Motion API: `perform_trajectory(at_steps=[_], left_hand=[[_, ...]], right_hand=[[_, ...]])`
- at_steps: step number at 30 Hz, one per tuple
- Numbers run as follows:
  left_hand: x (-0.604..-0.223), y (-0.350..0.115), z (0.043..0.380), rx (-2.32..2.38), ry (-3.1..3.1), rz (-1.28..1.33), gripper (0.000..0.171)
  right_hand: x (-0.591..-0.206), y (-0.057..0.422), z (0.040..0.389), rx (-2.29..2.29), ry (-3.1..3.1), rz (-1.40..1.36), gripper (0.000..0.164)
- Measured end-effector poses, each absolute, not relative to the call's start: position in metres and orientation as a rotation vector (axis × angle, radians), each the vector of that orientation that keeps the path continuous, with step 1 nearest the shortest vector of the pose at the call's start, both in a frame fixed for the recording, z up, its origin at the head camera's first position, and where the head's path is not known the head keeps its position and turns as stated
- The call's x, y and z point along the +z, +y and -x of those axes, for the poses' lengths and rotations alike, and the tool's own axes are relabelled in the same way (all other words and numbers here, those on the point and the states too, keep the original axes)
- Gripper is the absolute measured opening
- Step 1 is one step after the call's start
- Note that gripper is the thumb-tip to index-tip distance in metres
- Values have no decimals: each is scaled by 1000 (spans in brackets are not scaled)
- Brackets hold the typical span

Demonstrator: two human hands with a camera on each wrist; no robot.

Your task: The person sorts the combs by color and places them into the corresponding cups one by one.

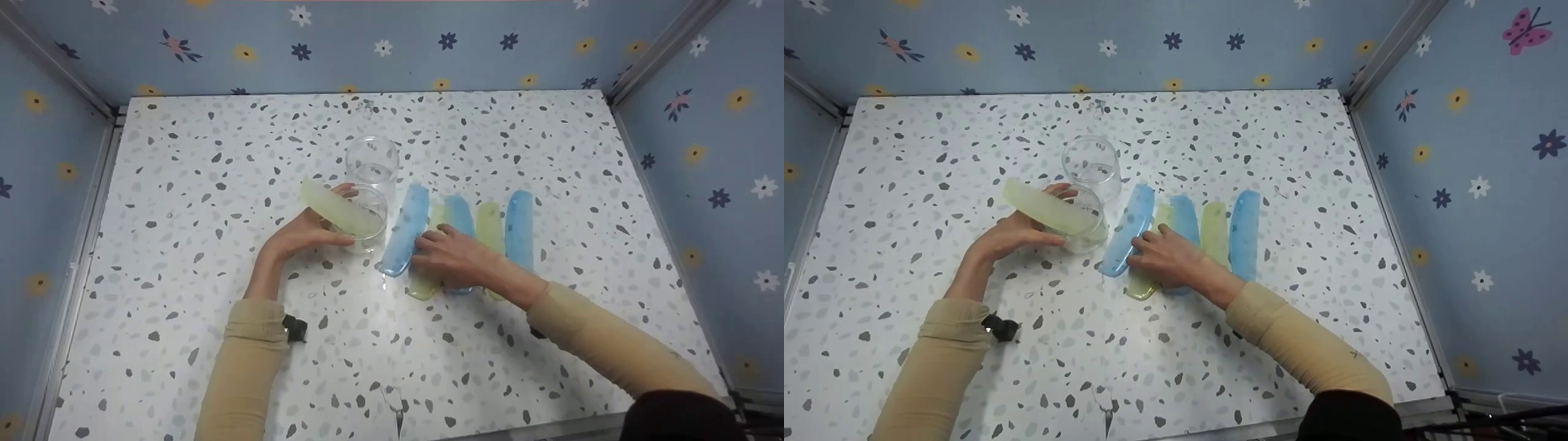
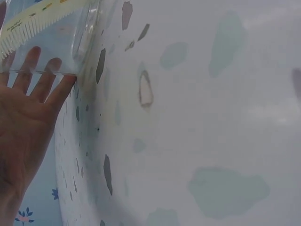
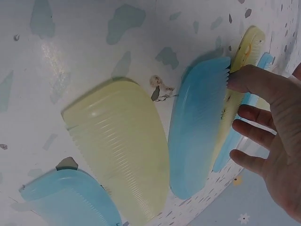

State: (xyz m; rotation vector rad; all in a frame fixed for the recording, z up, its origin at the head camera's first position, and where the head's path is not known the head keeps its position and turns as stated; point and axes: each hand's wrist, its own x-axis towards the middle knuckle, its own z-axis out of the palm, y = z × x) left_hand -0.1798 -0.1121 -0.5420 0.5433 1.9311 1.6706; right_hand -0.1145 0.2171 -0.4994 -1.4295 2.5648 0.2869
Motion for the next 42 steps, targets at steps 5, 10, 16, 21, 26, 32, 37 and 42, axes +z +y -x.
perform_trajectory(at_steps=[5, 10, 16, 21, 26, 32, 37, 42], left_hand=[[-543, -113, 180, 1669, 1945, -541, 104], [-544, -113, 180, 1656, 1957, -553, 105], [-546, -114, 180, 1644, 1981, -577, 104], [-546, -114, 179, 1656, 1974, -572, 104], [-547, -113, 179, 1681, 1941, -550, 103], [-549, -113, 179, 1706, 1918, -533, 101], [-549, -113, 179, 1707, 1939, -538, 100], [-549, -113, 179, 1712, 1930, -522, 100]], right_hand=[[-500, 217, 116, 324, 2548, 1472, 58], [-500, 221, 117, 331, 2538, 1520, 62], [-501, 224, 118, 223, 2563, 1568, 47], [-499, 224, 119, 149, 2576, 1589, 46], [-495, 226, 118, 11, 2596, 1543, 51], [-491, 228, 118, -255, 2672, 1501, 54], [-485, 227, 119, -546, 2697, 1384, 54], [-475, 227, 123, -804, 2708, 1265, 55]])
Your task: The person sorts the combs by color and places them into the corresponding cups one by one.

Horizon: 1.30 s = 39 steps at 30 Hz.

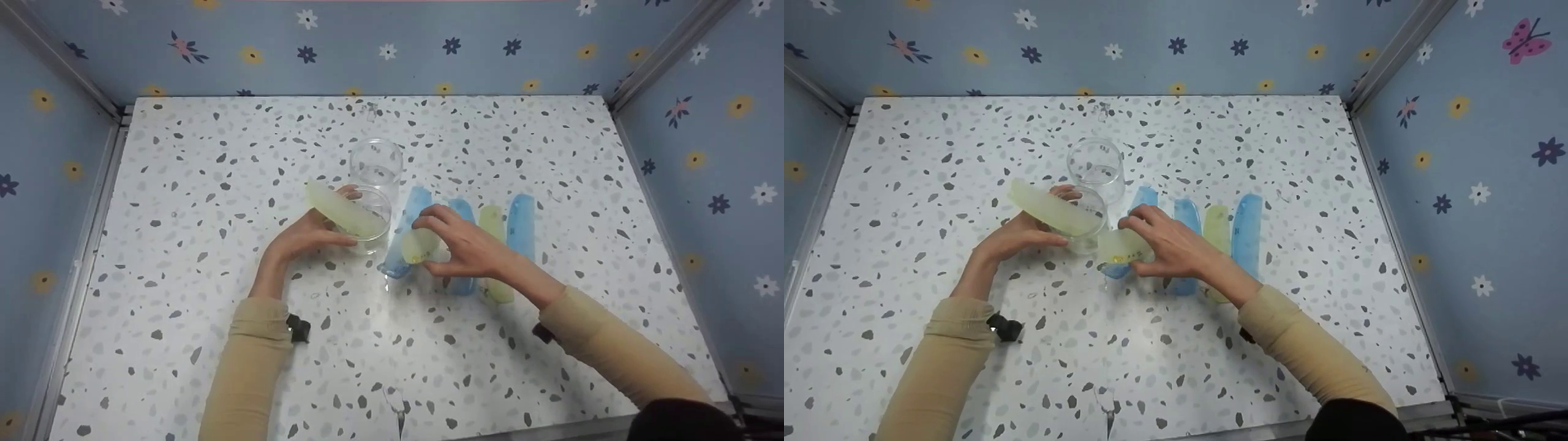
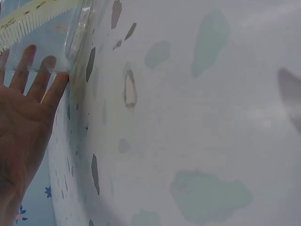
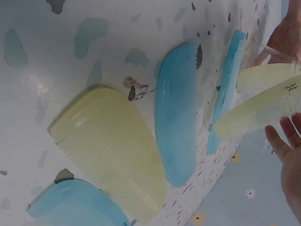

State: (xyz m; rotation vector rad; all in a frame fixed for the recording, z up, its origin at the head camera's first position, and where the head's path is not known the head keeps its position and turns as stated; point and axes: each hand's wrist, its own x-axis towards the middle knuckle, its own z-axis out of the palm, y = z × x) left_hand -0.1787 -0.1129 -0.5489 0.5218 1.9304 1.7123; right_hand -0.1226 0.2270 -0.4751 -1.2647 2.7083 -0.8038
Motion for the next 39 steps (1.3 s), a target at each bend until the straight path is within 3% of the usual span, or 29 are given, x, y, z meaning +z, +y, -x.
perform_trajectory(at_steps=[9, 19, 39], left_hand=[[-548, -115, 177, 1663, 1967, -512, 104], [-548, -113, 179, 1690, 1940, -507, 101], [-549, -112, 179, 1653, 1956, -464, 100]], right_hand=[[-448, 224, 136, -1455, 2583, 993, 57], [-417, 209, 146, -1885, 2415, 879, 61], [-402, 148, 152, -2032, 2328, 805, 63]])
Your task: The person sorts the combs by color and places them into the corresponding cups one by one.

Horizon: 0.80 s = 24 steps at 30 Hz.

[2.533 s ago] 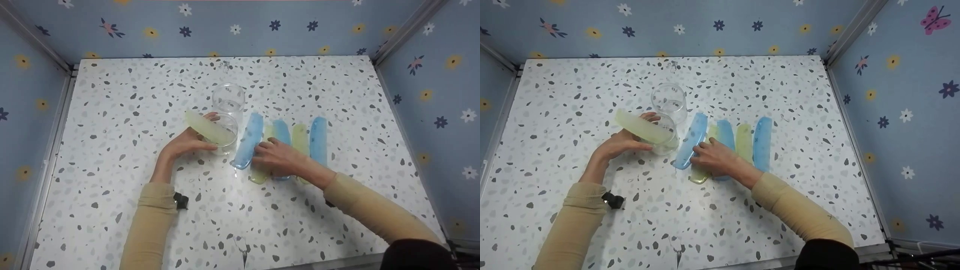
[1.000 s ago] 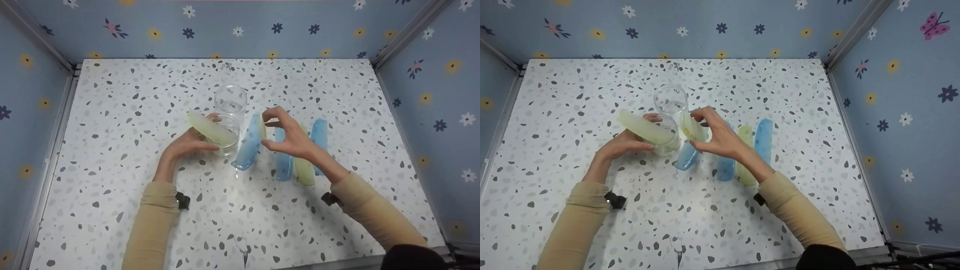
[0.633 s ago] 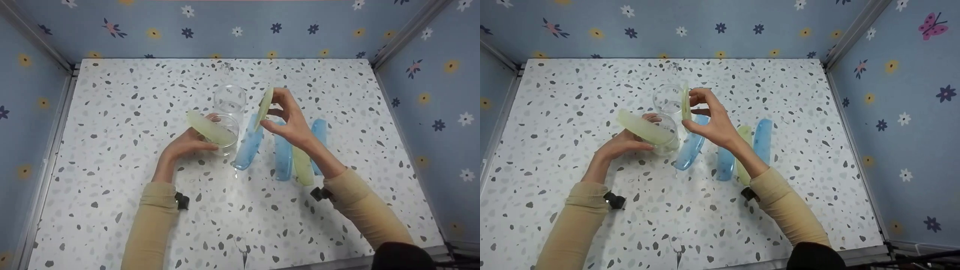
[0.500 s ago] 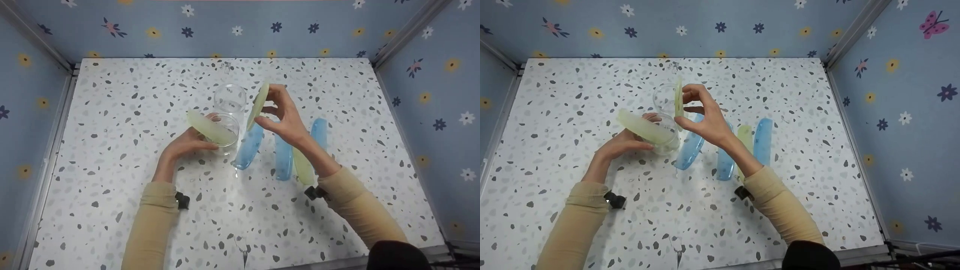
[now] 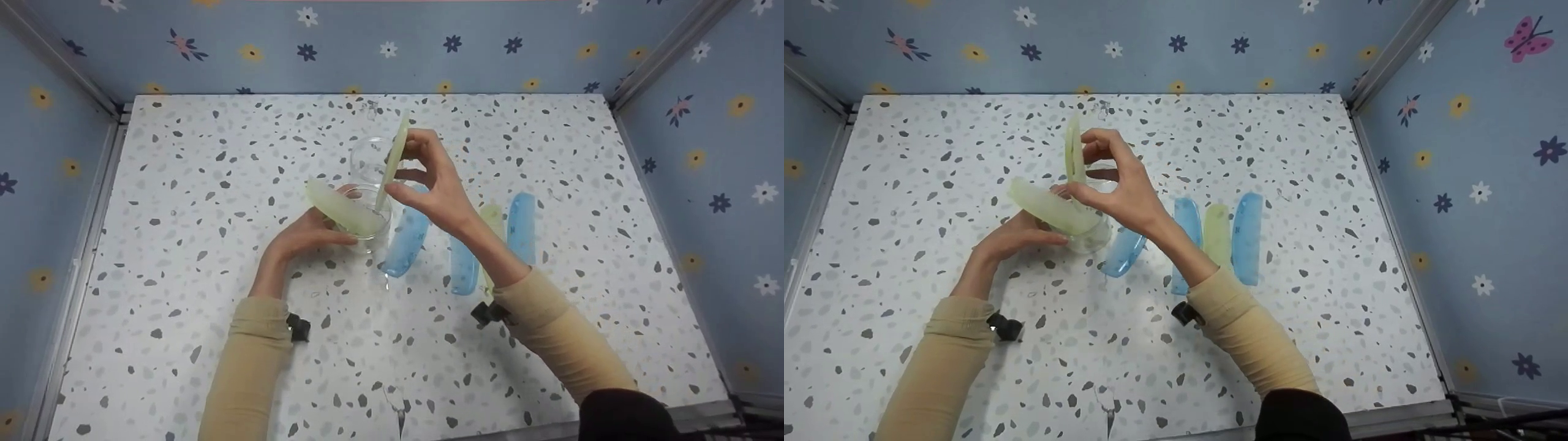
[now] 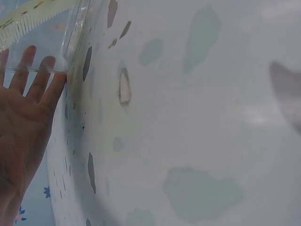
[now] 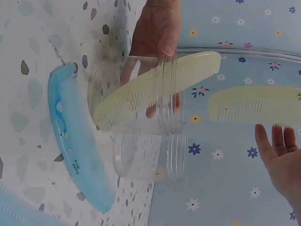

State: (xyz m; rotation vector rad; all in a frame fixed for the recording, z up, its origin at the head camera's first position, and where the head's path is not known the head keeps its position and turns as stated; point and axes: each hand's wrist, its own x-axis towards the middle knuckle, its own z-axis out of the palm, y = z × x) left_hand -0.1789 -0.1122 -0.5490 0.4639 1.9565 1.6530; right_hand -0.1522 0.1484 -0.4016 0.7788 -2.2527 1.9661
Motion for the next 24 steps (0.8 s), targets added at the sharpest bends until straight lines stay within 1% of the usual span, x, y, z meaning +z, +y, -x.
perform_trajectory(at_steps=[9, 24], left_hand=[[-548, -113, 177, 1692, 1921, -489, 98], [-548, -113, 175, 1677, 1951, -476, 99]], right_hand=[[-410, 135, 154, 1973, -2256, -816, 60], [-431, 122, 156, 1838, -2462, -760, 57]])
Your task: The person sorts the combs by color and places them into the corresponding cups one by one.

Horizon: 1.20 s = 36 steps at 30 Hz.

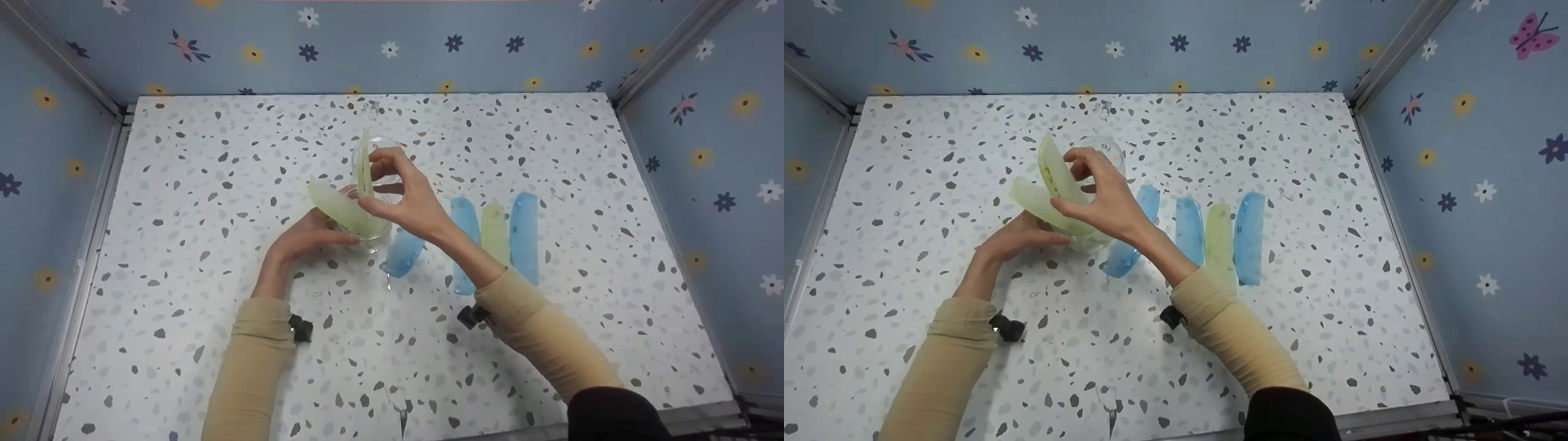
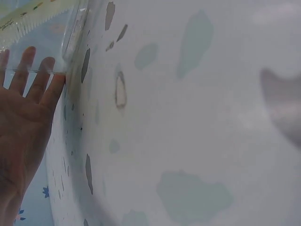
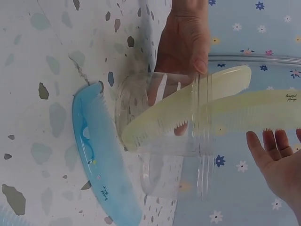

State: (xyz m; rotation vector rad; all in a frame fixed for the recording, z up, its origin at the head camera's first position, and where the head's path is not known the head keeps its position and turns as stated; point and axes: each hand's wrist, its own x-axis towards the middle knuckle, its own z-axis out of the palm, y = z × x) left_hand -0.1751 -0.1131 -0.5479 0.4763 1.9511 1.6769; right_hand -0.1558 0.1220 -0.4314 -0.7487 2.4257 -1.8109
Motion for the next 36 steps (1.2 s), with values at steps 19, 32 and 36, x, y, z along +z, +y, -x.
perform_trajectory(at_steps=[19, 32, 36], left_hand=[[-551, -113, 173, 1685, 1961, -489, 74], [-551, -113, 173, 1717, 1940, -458, 87], [-550, -113, 173, 1741, 1908, -449, 88]], right_hand=[[-458, 117, 150, -1346, 2742, 850, 61], [-466, 118, 149, -1128, 2829, 817, 64], [-465, 123, 149, -1120, 2852, 779, 64]])
